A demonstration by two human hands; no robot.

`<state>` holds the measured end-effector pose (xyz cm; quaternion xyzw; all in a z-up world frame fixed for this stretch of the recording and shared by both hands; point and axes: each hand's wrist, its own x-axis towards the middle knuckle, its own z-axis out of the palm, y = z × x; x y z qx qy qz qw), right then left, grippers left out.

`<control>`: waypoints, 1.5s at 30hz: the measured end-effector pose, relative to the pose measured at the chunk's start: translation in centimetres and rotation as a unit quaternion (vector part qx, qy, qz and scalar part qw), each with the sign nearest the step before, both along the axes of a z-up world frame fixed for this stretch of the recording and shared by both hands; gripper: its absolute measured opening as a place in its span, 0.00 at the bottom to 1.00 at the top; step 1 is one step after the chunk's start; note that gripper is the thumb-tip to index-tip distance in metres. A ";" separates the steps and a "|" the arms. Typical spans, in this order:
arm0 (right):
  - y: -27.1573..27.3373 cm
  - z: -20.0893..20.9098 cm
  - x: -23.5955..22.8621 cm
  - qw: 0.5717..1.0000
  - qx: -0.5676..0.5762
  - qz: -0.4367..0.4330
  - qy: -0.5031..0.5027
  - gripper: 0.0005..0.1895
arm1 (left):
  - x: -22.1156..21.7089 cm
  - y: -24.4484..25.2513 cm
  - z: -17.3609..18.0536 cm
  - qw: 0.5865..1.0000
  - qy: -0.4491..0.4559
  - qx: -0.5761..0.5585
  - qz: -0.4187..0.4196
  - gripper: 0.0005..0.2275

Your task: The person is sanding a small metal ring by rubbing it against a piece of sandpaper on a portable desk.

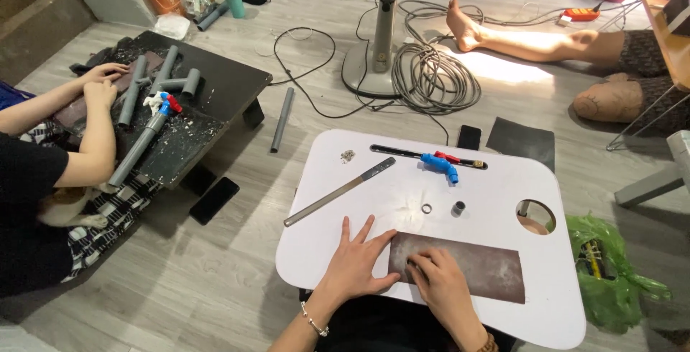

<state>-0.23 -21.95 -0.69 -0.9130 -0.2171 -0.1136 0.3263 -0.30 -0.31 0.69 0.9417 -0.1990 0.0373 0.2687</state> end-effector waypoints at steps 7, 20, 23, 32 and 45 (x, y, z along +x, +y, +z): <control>0.4 0.3 2.8 0.994 -0.059 -0.086 -0.015 0.09 | 0.2 0.0 -0.1 1.000 0.006 0.016 0.005 0.37; -0.2 0.2 2.0 0.998 -0.035 -0.046 -0.005 0.11 | 0.2 -0.1 -0.2 1.000 0.013 0.005 0.001 0.37; 1.3 0.2 2.4 0.999 -0.002 -0.052 -0.012 0.11 | 0.1 -0.1 -0.1 1.000 0.025 0.016 0.002 0.38; 0.4 -0.5 -0.3 0.999 -0.017 -0.010 -0.035 0.11 | 0.1 0.0 0.1 0.999 0.032 0.020 0.003 0.38; 0.3 -0.9 -0.4 0.998 0.010 -0.054 0.016 0.10 | 0.1 0.0 -0.2 0.999 0.034 0.026 -0.001 0.38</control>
